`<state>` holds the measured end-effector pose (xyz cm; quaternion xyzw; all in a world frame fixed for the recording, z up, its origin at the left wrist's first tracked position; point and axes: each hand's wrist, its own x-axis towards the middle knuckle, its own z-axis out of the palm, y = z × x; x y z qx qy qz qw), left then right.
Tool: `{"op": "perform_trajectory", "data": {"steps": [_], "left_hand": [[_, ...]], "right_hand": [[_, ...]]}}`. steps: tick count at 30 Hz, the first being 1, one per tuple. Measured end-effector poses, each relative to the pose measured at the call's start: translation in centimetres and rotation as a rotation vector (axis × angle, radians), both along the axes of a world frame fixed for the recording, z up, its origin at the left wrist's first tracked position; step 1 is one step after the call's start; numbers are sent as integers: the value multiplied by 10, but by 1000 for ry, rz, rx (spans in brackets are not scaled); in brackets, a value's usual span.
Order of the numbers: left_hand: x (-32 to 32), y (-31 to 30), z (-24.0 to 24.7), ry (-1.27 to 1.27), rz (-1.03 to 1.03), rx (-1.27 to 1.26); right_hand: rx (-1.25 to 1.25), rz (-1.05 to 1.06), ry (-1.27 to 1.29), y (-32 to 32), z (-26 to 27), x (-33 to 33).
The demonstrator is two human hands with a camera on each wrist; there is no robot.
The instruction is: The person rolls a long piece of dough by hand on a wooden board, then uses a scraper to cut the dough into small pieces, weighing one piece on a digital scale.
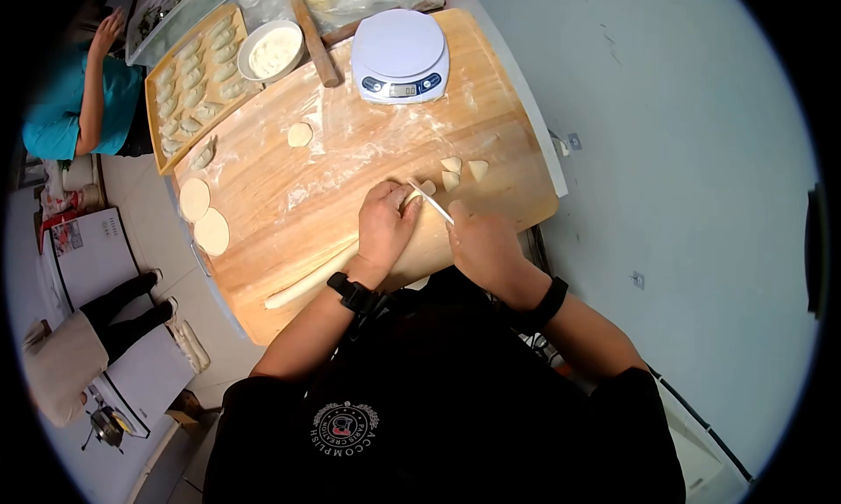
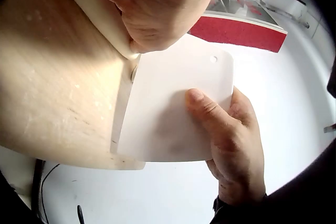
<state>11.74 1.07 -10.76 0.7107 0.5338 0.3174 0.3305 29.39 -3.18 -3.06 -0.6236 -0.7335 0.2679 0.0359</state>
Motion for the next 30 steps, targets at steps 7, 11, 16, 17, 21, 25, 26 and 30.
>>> {"op": "perform_trajectory", "data": {"steps": [7,11,16,17,21,25,26,30], "left_hand": [[-3,4,-5,10,1,-22],[-4,6,-2,41,2,-48],[-2,6,5,38,0,-80],[-2,7,5,19,-6,-65],[12,18,36,18,-83,72],[18,29,-1,131,-222,207],[20,32,5,158,-247,155],[23,53,12,138,-228,27]], "right_hand": [[-93,29,-43,14,6,-13],[-68,10,-17,25,-4,-27],[2,-45,45,38,-7,-26],[5,-78,73,38,1,-18],[286,-59,-99,27,9,38],[94,-348,-209,39,16,88],[41,-406,-194,41,19,95],[51,-431,-237,37,-4,107]]}}
